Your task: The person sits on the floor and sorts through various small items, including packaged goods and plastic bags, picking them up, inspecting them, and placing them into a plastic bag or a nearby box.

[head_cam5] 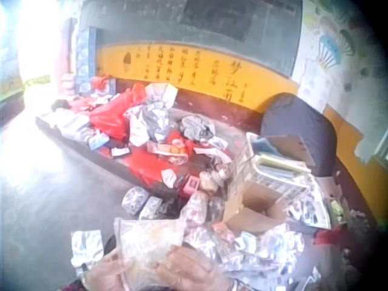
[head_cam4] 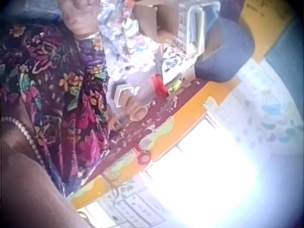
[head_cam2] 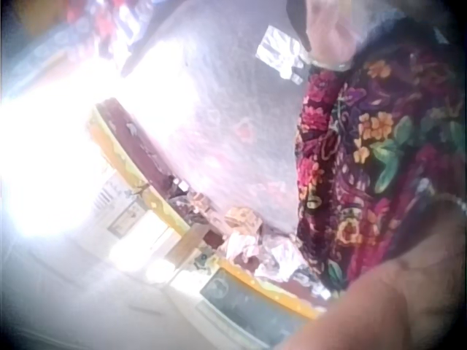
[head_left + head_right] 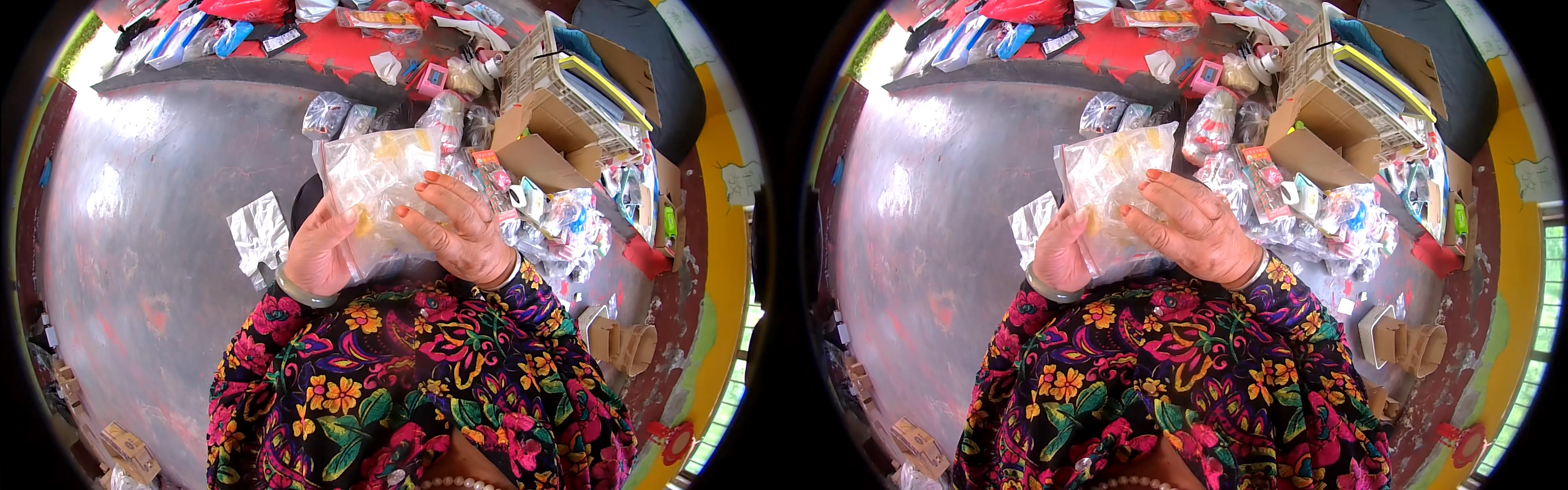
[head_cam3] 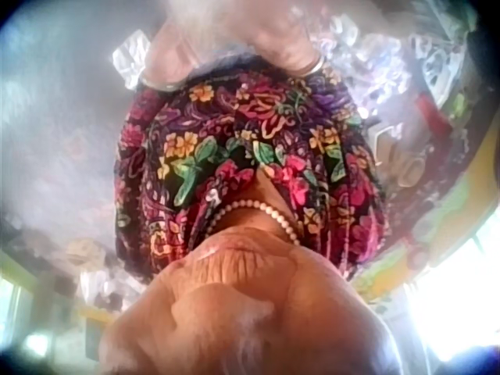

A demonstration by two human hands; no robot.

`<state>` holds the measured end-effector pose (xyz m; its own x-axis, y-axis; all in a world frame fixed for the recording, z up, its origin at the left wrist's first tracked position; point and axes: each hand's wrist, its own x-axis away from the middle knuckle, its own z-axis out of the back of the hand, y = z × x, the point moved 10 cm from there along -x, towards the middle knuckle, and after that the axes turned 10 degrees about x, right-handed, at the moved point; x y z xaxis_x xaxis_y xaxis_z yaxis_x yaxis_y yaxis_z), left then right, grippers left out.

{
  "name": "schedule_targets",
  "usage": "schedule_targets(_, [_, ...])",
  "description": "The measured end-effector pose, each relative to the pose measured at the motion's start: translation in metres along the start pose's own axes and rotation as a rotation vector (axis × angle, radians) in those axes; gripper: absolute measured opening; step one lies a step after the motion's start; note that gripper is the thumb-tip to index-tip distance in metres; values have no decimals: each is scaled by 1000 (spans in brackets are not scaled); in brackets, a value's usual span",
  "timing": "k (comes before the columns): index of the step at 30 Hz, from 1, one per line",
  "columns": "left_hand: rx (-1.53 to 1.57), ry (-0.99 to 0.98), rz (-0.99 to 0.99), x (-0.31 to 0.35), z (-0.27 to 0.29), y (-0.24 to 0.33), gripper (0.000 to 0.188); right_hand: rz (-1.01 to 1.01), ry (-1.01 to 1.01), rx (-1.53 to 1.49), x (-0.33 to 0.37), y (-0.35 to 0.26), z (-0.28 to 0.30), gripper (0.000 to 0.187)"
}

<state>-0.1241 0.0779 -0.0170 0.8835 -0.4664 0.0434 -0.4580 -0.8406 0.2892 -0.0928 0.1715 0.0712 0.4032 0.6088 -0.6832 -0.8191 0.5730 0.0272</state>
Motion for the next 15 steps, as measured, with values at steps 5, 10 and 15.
schedule_targets(5, [-9, 56, -52, 1, 5, 6, 50, -151, -28, -114, 8, 17, -4, 49])
schedule_targets(10, [-23, 73, -63, 2, 10, 6, 49, -881, 163, -922, 49, 72, -25, 63])
schedule_targets(15, [-11, 52, 2, 1, 11, -4, 50, -1295, 92, -1587, 72, 62, -72, 49])
